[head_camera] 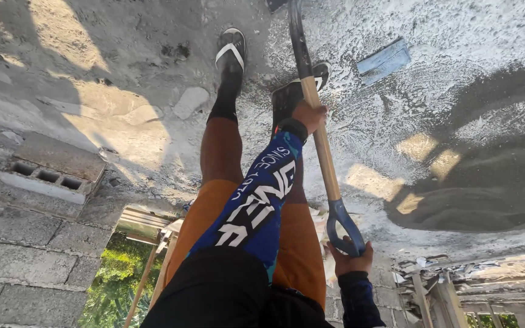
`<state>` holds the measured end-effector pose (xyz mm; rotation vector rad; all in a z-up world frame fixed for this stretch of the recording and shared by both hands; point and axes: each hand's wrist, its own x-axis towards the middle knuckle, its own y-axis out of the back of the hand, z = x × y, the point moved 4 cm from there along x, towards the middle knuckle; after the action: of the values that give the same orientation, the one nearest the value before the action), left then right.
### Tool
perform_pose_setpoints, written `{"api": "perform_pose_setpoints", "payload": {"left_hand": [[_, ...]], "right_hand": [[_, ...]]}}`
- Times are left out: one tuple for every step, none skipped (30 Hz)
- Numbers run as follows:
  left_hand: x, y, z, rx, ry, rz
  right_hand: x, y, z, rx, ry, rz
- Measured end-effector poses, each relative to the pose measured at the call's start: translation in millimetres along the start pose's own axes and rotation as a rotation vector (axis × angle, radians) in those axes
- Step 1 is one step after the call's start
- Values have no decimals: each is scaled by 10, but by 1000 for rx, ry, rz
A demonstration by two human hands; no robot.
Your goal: Mixing and moving wet concrete using a shovel on a construction site
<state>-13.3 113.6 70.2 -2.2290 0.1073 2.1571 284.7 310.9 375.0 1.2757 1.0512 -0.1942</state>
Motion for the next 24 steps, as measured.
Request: {"api": "perform_pose_setpoints", "payload": {"left_hand": [[226, 151, -42, -7, 2, 11], [411, 296, -101, -239, -50, 107], [576, 437, -171, -471, -103, 203], [690, 499, -268, -474, -108, 201], [787, 542, -336, -373, -146, 138], [892, 639, -360, -272, -189, 79], [752, 751, -320, -276, -199, 81], [613, 826, -296, -260, -177, 77], [458, 900, -279, -243, -154, 74], [251, 965, -207, -249, -173, 88], [26, 1062, -145, -543, -215, 148], [-172, 1157, -64, -831, -257, 194], [-365, 1293, 100, -832, -279, 195], [-565, 1386, 210, -940, -259, 211], [-758, 1482, 315, -1047, -236, 225], [-678, 1504, 313, -1052, -261, 218], [-574, 1538, 319, -1069, -269, 203], [-476, 1546, 268, -1083, -260, 186], [-426, 1452, 483, -1083, -267, 177], [-425, 1341, 597, -1022, -291, 219], [-416, 1242, 710, -961, -314, 261], [-597, 1110, 920, -974, -318, 260], [-770, 979, 1169, -770, -340, 257], [-905, 834, 1487, -553, -364, 241]], "right_hand": [[1, -280, -106, -11, -3, -6], [-47, -504, -201, -29, 15, -29], [-101, -717, -302, -46, 32, -52], [-29, -723, -364, -45, 37, -56], [22, -724, -423, -40, 25, -66], [59, -781, -464, -36, 13, -82], [22, -828, -540, -36, 17, -92], [-27, -839, -586, 19, 23, -103], [-86, -832, -635, 74, 29, -115], [-152, -809, -695, 69, 29, -139], [-274, -845, -883, -279, 427, -283], [-462, -921, -987, -613, 834, -410], [-478, -999, -1073, -600, 843, -427], [-592, -1069, -1153, -625, 1032, -609], [-714, -1126, -1211, -645, 1221, -791], [-728, -1162, -1256, -630, 1238, -804], [-714, -1216, -1294, -569, 1182, -799], [-728, -1201, -1314, -517, 1118, -781], [-642, -1260, -1279, -511, 1126, -780], [-511, -1227, -1292, -420, 1019, -745], [-375, -1199, -1289, -331, 911, -707], [-551, -1242, -1354, -338, 920, -714], [-609, -1232, -1383, -139, 608, -541], [-704, -1251, -1332, 72, 295, -355]]}}
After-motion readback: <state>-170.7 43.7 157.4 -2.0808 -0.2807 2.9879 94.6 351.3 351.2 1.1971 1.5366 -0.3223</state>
